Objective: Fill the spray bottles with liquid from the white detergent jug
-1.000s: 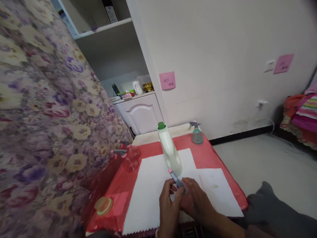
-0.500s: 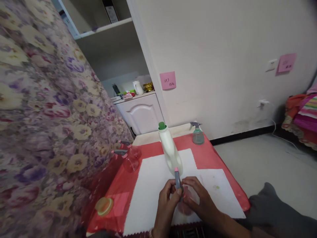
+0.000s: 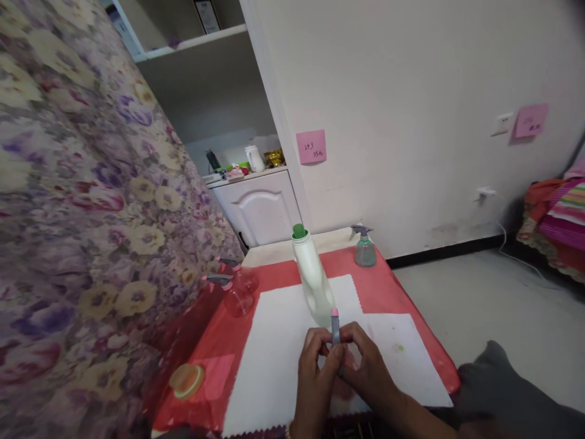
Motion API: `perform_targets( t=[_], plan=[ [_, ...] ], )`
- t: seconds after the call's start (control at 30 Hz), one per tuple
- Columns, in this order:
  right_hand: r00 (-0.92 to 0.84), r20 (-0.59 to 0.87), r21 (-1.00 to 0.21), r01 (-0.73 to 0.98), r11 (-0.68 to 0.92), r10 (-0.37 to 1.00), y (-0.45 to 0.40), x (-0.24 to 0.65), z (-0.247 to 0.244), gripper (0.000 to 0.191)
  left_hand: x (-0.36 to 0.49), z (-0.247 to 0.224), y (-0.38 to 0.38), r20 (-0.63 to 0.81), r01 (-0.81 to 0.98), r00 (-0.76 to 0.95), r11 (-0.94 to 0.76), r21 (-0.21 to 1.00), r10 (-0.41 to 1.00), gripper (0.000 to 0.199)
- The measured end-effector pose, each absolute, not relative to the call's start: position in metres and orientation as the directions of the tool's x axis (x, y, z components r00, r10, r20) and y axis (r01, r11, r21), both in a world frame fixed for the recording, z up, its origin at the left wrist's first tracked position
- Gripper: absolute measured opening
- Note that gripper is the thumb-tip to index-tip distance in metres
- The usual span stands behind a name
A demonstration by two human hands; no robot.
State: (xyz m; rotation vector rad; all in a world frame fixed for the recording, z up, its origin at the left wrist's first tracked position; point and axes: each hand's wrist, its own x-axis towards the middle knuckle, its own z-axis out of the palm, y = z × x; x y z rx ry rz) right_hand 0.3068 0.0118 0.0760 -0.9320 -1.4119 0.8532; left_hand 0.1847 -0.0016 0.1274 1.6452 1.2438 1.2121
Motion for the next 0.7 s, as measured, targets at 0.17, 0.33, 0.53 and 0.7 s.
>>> perform_targets(
  t=[0.17, 0.33, 0.53, 0.7],
  plan=[
    [-0.267, 0.401, -0.909, 0.006, 0.417, 0.877, 0.016, 0.318, 0.093, 0.008, 0.178, 0.123, 0.002, 0.257, 0.273, 0.058, -0.263, 0.925, 0.965, 0.021],
    [-0.206, 0.323, -0.944, 0.005, 0.331, 0.924, 0.016, 0.319, 0.086, 0.019, 0.181, 0.122, 0.0, 0.26, 0.303, 0.064, -0.267, 0.915, 0.964, 0.018],
    [-0.193, 0.409, -0.91, -0.013, 0.415, 0.892, 0.012, 0.322, 0.083, 0.011, 0.185, 0.123, 0.0, 0.276, 0.297, 0.074, -0.285, 0.911, 0.958, 0.019],
    [-0.254, 0.444, -0.893, -0.043, 0.448, 0.859, 0.012, 0.323, 0.083, 0.017, 0.186, 0.125, 0.0, 0.265, 0.289, 0.081, -0.277, 0.916, 0.961, 0.019]
  ],
)
